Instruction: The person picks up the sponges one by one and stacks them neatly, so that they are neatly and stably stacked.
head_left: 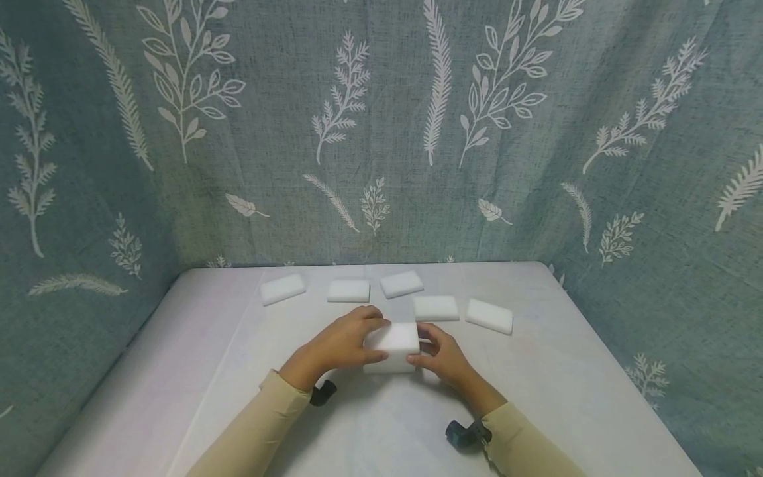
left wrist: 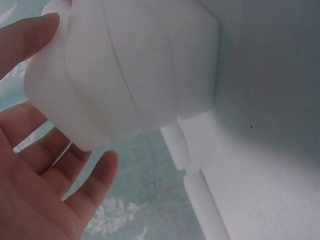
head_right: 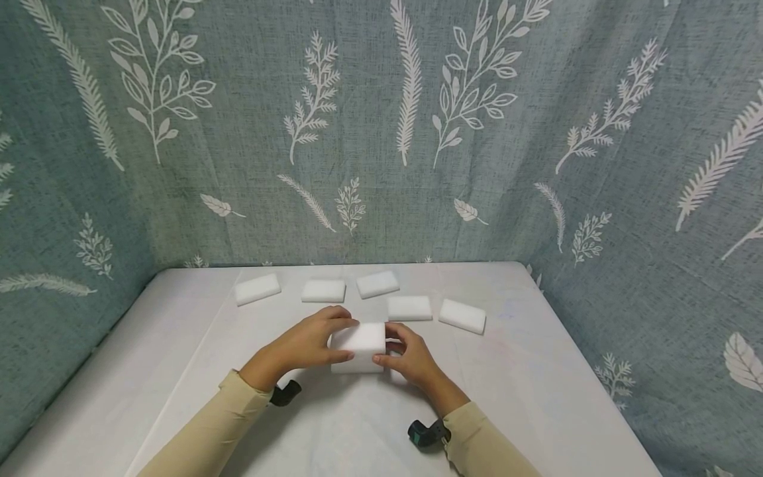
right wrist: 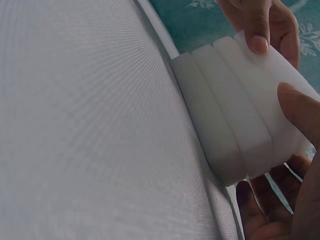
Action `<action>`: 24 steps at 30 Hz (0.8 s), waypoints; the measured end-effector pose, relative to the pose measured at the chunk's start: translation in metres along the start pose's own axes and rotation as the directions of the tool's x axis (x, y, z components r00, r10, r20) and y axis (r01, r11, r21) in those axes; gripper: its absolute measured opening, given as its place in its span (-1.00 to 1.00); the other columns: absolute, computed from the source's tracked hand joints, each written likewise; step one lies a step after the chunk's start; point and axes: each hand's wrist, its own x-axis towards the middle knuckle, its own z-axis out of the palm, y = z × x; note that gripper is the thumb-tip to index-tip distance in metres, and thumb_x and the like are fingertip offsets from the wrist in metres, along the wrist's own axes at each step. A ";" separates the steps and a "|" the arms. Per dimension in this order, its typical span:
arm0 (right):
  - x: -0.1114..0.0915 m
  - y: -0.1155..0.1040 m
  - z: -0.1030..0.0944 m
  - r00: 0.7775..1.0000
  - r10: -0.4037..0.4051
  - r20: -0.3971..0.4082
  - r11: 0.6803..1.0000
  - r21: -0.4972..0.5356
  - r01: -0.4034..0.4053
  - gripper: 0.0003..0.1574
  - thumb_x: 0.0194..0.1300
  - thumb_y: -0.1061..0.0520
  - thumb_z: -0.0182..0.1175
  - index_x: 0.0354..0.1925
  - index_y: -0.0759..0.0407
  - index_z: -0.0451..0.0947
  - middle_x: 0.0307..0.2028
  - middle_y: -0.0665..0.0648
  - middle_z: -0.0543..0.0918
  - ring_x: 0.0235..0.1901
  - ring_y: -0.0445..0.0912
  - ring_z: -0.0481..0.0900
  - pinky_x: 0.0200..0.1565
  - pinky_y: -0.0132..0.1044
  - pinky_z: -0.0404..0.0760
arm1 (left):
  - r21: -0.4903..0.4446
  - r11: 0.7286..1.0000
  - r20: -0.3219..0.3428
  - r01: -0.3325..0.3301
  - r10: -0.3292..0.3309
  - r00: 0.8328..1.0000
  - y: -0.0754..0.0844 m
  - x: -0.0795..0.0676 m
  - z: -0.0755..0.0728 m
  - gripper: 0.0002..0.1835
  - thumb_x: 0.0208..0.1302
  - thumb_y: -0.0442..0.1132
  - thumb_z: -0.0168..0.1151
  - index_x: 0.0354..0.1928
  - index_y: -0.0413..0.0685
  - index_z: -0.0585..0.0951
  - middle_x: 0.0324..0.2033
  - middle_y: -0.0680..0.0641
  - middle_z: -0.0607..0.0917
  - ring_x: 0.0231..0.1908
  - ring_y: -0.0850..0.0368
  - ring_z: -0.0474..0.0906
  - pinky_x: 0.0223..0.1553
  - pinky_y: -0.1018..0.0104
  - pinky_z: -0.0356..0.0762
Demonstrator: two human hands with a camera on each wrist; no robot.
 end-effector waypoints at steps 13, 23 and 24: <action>-0.004 -0.017 -0.001 1.000 -0.004 0.027 1.000 -0.005 0.004 -0.15 0.13 0.29 0.39 0.32 0.39 0.27 0.26 0.35 0.40 0.25 0.22 0.38 0.20 0.00 0.40 | -0.017 1.000 0.018 0.018 -0.017 1.000 0.000 -0.001 -0.001 -0.32 0.12 0.08 0.40 0.25 -0.07 0.52 0.08 -0.04 0.54 0.06 0.10 0.47 0.07 0.15 0.48; 0.002 0.009 -0.002 1.000 -0.018 -0.003 1.000 -0.018 0.018 -0.09 0.07 0.09 0.48 0.32 0.21 0.33 0.26 0.23 0.44 0.24 0.12 0.41 0.19 -0.15 0.42 | -0.008 0.997 0.048 0.080 -0.080 0.996 -0.009 -0.011 0.001 -0.16 0.10 0.12 0.40 0.41 0.06 0.34 0.12 -0.01 0.52 0.10 0.11 0.45 0.10 0.12 0.45; 0.002 0.009 -0.001 1.000 -0.013 -0.007 1.000 -0.021 0.013 -0.09 0.06 0.08 0.49 0.32 0.20 0.33 0.25 0.22 0.44 0.24 0.11 0.41 0.19 -0.16 0.42 | -0.004 0.997 0.049 0.083 -0.082 0.995 -0.010 -0.011 0.001 -0.16 0.09 0.12 0.40 0.41 0.07 0.33 0.12 -0.01 0.52 0.09 0.12 0.46 0.10 0.12 0.45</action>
